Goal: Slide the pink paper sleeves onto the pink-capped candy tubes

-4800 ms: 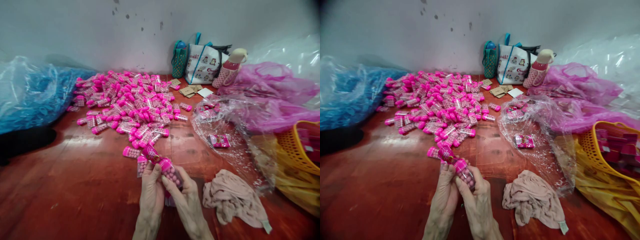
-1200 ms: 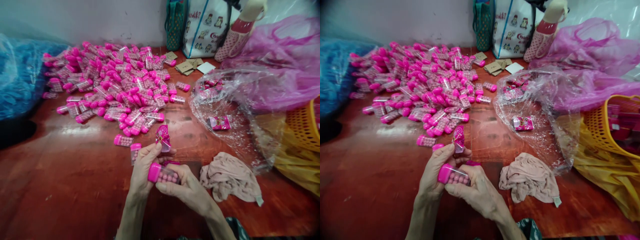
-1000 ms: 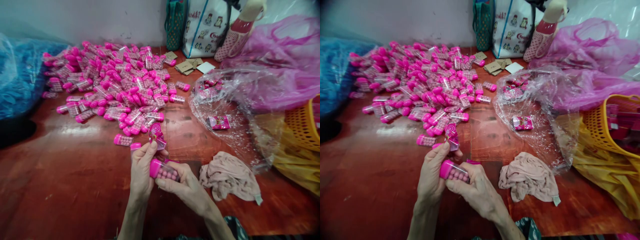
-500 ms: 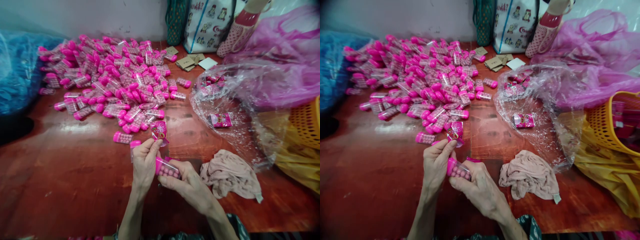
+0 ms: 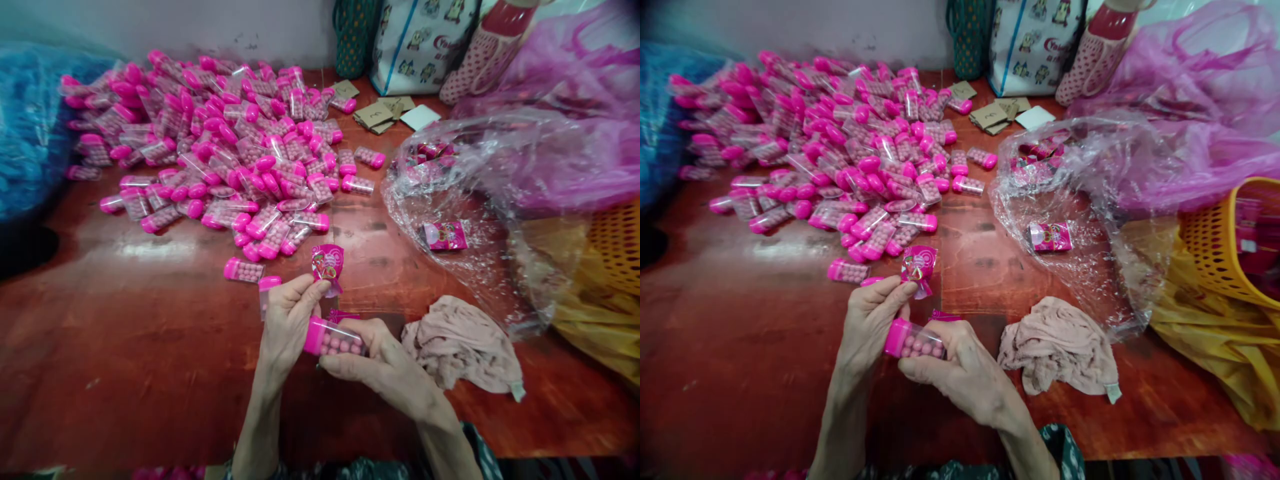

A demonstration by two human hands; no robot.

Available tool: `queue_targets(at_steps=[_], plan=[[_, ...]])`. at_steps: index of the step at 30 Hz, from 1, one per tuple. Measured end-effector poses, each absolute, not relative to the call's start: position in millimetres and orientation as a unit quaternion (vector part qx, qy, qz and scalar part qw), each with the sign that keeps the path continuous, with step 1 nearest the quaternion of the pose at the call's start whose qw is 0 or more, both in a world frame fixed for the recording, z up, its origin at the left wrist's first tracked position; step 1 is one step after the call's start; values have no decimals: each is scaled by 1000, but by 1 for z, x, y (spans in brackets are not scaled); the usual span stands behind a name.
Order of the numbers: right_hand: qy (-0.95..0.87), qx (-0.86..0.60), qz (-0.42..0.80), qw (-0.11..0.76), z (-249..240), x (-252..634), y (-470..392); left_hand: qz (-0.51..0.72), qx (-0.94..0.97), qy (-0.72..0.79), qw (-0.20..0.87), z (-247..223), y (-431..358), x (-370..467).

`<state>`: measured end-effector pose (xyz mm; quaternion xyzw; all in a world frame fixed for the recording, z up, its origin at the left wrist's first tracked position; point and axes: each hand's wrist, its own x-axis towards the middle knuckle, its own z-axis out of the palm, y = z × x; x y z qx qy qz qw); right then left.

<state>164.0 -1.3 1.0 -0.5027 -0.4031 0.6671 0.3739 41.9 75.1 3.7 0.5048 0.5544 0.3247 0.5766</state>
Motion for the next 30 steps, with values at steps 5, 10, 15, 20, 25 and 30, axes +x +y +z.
queue_targets(at_steps=[5, 10, 15, 20, 25, 30], plan=[[-332, -457, 729, 388, 1, 165, 1, 454, 398, 555, 572, 7, 69, 46], [-302, -402, 779, 375, 8, 164, 4, 453, 311, 471, 690, 7, 66, 50], [-253, -384, 801, 383, 7, 154, -4, 421, 283, 449, 735, 7, 67, 49], [-212, -391, 810, 383, 8, 149, -12, 398, 311, 452, 735, 8, 62, 47], [-178, -406, 804, 396, 12, 149, -18, 399, 306, 443, 742, 9, 52, 48], [-185, -420, 796, 394, 12, 148, -23, 401, 298, 460, 734, 5, 49, 50]])
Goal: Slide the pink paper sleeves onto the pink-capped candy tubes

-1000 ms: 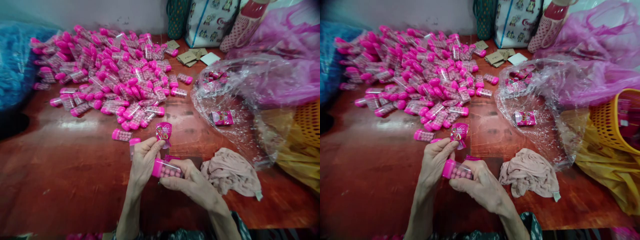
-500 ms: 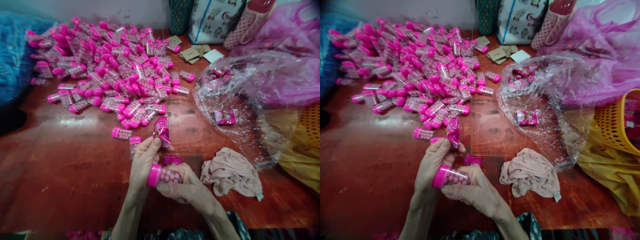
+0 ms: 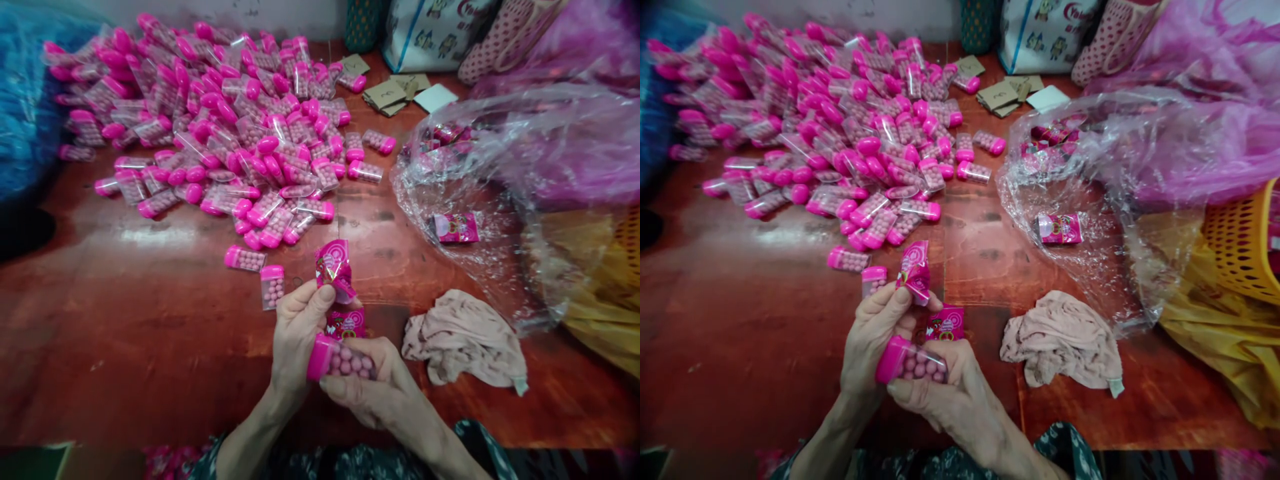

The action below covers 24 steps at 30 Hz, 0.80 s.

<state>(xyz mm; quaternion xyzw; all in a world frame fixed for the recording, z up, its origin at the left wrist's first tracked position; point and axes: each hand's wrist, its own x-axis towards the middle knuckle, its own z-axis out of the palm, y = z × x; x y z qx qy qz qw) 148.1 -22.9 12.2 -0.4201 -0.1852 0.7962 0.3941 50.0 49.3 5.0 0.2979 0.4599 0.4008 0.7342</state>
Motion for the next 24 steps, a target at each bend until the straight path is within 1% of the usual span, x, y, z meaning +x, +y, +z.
queue_targets(at_steps=[3, 6, 8, 12, 15, 18, 19, 21, 24], plan=[[-230, -448, 774, 382, 14, 149, -19, 409, 280, 461, 736, 1, 54, 53], [-346, -507, 698, 368, 14, 154, -14, 428, 239, 464, 738, -2, 60, 56], [-423, -577, 603, 352, 12, 161, -14, 456, 203, 468, 729, -2, 63, 57], [-486, -721, 382, 313, 1, 184, -24, 491, 188, 464, 713, 0, 64, 57], [-575, -732, 213, 296, -9, 199, -32, 488, 192, 463, 714, 1, 60, 58], [-566, -772, 115, 264, -11, 203, -32, 474, 191, 469, 721, 0, 53, 61], [-549, -790, 90, 257, -9, 201, -31, 470, 193, 473, 720, 0, 51, 62], [-526, -796, 76, 288, -2, 195, -26, 467, 201, 476, 718, -1, 46, 64], [-506, -738, 179, 410, 9, 182, -19, 453, 208, 459, 735, -1, 39, 68]])
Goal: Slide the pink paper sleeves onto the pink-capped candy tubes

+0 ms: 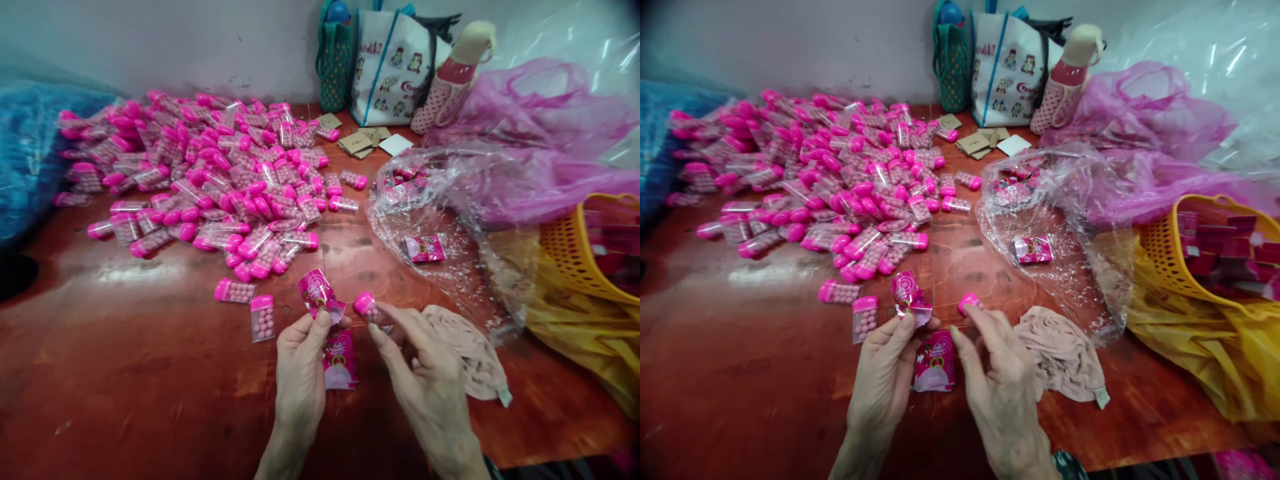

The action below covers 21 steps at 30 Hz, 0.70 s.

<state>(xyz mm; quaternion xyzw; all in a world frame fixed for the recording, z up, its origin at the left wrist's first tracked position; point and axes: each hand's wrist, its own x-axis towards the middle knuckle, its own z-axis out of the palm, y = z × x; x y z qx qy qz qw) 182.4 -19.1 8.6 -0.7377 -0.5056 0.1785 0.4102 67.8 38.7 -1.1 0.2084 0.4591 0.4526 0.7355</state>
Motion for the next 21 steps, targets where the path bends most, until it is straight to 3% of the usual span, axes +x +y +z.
queue_targets(at_steps=[6, 21], plan=[[-429, -664, 318, 523, 9, 169, -8, 440, 204, 430, 761, -1, 28, 74], [-387, -629, 361, 570, -6, 170, -3, 396, 305, 469, 728, -20, 23, 61]])
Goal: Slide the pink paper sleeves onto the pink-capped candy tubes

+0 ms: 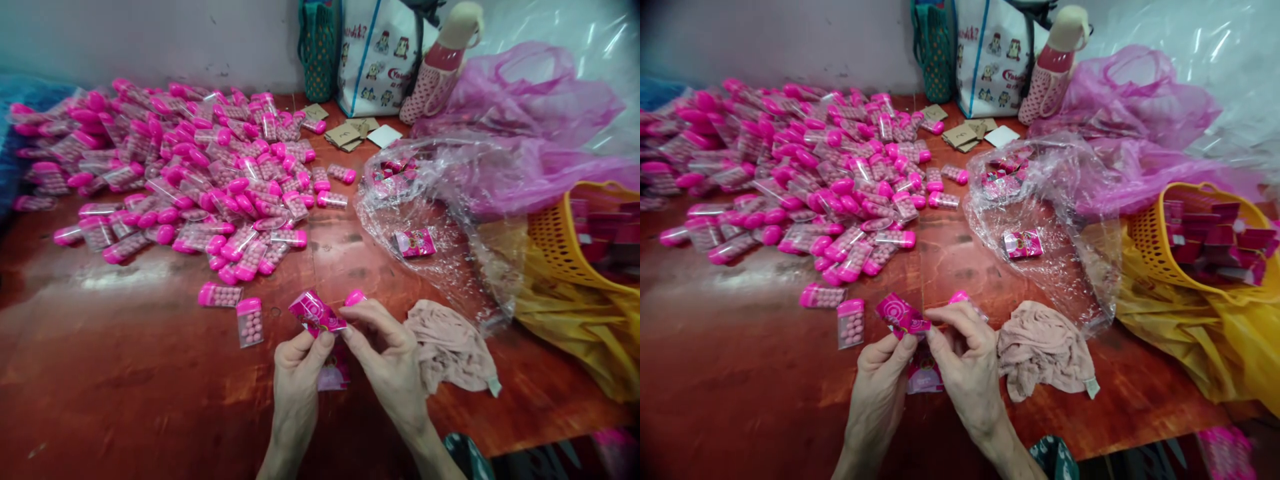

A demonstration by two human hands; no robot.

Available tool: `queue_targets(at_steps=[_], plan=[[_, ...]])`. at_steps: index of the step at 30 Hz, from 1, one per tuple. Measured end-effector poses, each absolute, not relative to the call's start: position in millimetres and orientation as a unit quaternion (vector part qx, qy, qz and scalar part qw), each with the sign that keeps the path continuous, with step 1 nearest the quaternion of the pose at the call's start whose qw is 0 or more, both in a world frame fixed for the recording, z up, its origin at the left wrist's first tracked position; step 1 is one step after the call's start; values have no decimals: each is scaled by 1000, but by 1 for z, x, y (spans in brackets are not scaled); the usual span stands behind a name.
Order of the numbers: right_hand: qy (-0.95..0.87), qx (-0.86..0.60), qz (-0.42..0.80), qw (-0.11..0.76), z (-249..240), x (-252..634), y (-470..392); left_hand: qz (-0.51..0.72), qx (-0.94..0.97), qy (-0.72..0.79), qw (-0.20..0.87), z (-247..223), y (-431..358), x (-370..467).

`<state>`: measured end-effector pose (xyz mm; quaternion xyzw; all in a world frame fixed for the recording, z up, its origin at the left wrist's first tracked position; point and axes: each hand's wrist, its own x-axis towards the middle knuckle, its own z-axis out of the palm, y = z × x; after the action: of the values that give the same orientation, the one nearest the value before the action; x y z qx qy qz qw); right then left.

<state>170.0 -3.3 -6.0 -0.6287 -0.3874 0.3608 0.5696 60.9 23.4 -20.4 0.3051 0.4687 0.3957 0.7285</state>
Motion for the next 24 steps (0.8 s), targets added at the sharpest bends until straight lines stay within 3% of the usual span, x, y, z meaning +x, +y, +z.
queue_targets(at_steps=[14, 24], plan=[[-445, -642, 333, 527, -13, 168, -4, 374, 202, 422, 801, -17, 30, 60], [-431, -647, 289, 558, -17, 166, -3, 375, 254, 453, 768, -21, 30, 56]])
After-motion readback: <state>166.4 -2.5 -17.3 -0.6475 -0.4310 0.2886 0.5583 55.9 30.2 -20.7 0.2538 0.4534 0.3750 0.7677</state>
